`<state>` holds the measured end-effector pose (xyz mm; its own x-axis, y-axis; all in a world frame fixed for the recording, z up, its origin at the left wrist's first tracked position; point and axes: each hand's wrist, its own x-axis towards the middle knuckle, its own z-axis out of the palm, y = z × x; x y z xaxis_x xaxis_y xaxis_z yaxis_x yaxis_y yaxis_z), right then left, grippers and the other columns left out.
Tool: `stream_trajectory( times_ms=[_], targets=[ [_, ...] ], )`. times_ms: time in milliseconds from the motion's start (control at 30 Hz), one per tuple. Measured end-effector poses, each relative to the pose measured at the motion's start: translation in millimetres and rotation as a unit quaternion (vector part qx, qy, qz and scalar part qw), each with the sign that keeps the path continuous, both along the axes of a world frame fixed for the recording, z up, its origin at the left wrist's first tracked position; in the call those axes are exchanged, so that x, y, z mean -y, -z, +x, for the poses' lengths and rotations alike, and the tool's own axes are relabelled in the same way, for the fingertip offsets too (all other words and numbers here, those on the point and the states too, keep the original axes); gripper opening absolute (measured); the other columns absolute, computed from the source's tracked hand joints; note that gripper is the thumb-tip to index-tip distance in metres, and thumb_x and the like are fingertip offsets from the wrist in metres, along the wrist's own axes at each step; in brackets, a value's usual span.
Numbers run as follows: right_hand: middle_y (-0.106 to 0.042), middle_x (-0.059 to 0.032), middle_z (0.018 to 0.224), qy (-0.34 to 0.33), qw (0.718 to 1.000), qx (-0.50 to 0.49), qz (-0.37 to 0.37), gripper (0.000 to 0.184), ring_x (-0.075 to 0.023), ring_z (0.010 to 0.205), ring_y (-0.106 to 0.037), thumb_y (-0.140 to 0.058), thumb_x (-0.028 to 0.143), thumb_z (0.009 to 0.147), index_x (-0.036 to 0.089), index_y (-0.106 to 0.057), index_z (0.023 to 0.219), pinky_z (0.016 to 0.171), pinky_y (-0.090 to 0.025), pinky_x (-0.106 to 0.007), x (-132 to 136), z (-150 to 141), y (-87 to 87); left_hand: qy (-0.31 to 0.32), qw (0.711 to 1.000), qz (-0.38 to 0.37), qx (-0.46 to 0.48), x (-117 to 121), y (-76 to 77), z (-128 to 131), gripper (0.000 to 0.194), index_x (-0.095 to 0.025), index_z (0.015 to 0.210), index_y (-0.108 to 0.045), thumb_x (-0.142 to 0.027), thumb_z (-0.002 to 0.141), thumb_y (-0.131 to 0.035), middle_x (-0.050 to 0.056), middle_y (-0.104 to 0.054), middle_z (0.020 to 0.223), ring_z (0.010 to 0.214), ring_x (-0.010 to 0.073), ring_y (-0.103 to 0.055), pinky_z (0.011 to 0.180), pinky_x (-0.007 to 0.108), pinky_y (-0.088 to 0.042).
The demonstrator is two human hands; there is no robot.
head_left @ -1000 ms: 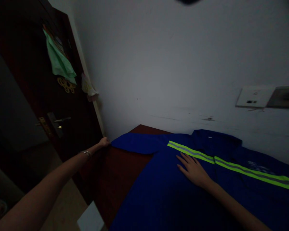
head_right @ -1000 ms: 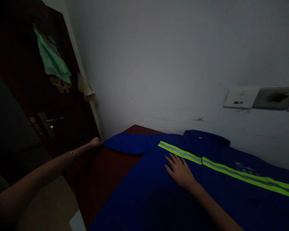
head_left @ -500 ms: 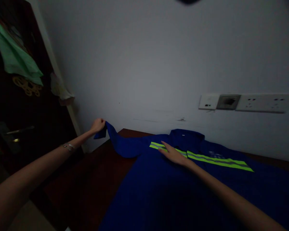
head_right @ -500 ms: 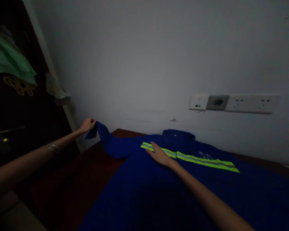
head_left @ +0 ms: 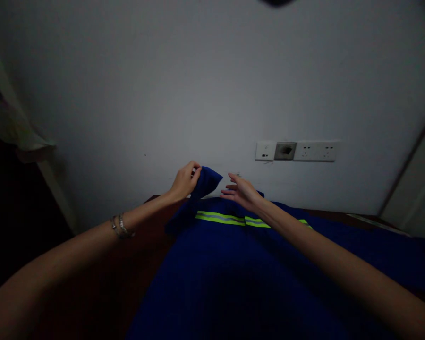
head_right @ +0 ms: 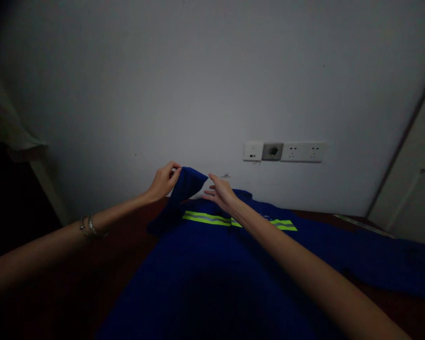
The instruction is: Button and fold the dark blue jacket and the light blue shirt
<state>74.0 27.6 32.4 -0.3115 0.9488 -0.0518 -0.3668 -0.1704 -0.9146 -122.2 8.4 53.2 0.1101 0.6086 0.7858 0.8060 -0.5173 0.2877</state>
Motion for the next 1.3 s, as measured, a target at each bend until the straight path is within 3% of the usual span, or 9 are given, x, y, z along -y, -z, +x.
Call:
stream_trajectory(
  times_ms=[133,267,467,633,733,800,900,1133,1300],
  targets=[
    [-0.047,-0.0190,0.117,0.014,0.998,-0.042,-0.050,0.048,-0.0226,0.090,-0.059,-0.050,0.042,0.083,0.017,-0.034,0.120,0.061,-0.055,-0.038,3,17,16.3,0.107,0.992,-0.046,-0.050,15,29.0,44,0.019,-0.018,0.097,-0.055,-0.027,0.088,-0.040,0.006,-0.062,0.093,0.086,0.0173,-0.058,0.079,0.031,-0.045],
    [-0.060,-0.0097,0.090,0.035,0.999,0.035,-0.007,0.034,-0.0154,0.070,-0.060,-0.056,0.027,0.079,0.013,-0.048,0.110,0.056,-0.053,-0.027,4,31,39.8,0.206,0.961,-0.140,-0.117,29,60.4,71,0.024,-0.020,0.102,-0.057,-0.028,0.088,-0.040,0.009,-0.061,0.109,0.100,0.0207,-0.056,0.090,0.033,-0.040],
    [-0.063,-0.0093,0.101,0.144,0.980,0.124,0.056,0.074,-0.0176,0.079,-0.062,-0.060,0.006,0.063,0.016,-0.036,0.132,0.062,-0.052,-0.025,9,45,74.3,0.316,0.908,-0.230,-0.148,39,78.3,82,0.023,-0.023,0.096,-0.064,-0.035,0.082,-0.050,0.007,-0.062,0.110,0.106,0.0228,-0.053,0.094,0.035,-0.038],
    [-0.056,-0.0134,0.117,0.136,0.988,0.079,0.008,0.084,-0.0154,0.078,-0.063,-0.055,-0.001,0.058,0.014,-0.029,0.136,0.062,-0.052,-0.023,19,55,79.5,0.168,0.958,-0.227,0.046,7,75.6,61,0.025,-0.021,0.095,-0.063,-0.037,0.079,-0.054,0.008,-0.062,0.101,0.097,0.0218,-0.054,0.088,0.034,-0.040],
    [-0.052,-0.0134,0.123,0.133,0.990,0.051,-0.006,0.084,-0.0133,0.077,-0.062,-0.055,-0.003,0.057,0.016,-0.031,0.135,0.061,-0.052,-0.022,24,56,76.4,0.093,0.916,-0.359,0.150,-14,79.7,43,0.044,-0.015,0.106,-0.059,-0.040,0.070,-0.064,0.011,-0.061,0.105,0.096,0.0228,-0.055,0.083,0.032,-0.041],
    [-0.053,-0.0124,0.121,0.125,0.991,0.045,-0.002,0.083,-0.0120,0.073,-0.062,-0.055,-0.003,0.057,0.016,-0.032,0.135,0.058,-0.052,-0.021,26,55,74.1,0.101,0.859,-0.461,0.198,-20,85.8,35,0.057,-0.012,0.113,-0.055,-0.044,0.067,-0.067,0.013,-0.061,0.107,0.096,0.0223,-0.056,0.079,0.030,-0.042],
    [-0.059,-0.0103,0.111,0.109,0.993,0.051,0.014,0.083,-0.0113,0.068,-0.061,-0.055,-0.003,0.056,0.015,-0.032,0.135,0.055,-0.051,-0.020,26,52,72.8,0.154,0.806,-0.511,0.255,-19,95.5,32,0.061,-0.013,0.117,-0.054,-0.043,0.066,-0.068,0.012,-0.060,0.111,0.095,0.0196,-0.057,0.076,0.028,-0.043],
    [-0.052,-0.0145,0.122,0.082,0.991,0.107,0.025,0.085,-0.0145,0.075,-0.062,-0.060,0.003,0.059,0.017,-0.027,0.137,0.055,-0.051,-0.023,18,57,75.1,0.222,0.765,-0.534,0.283,-19,87.4,31,0.026,-0.013,0.084,-0.067,-0.025,0.062,-0.073,0.007,-0.068,0.084,0.072,0.0162,-0.061,0.069,0.027,-0.045],
    [-0.054,-0.0160,0.119,0.039,0.944,0.309,0.107,0.071,-0.0219,0.087,-0.059,-0.071,0.033,0.064,0.017,-0.044,0.128,0.055,-0.050,-0.026,15,67,43.8,0.164,0.772,-0.497,0.361,-27,55.2,40,0.046,-0.017,0.105,-0.058,-0.017,0.061,-0.074,0.004,-0.066,0.077,0.065,0.0140,-0.060,0.058,0.025,-0.046]
  ],
)
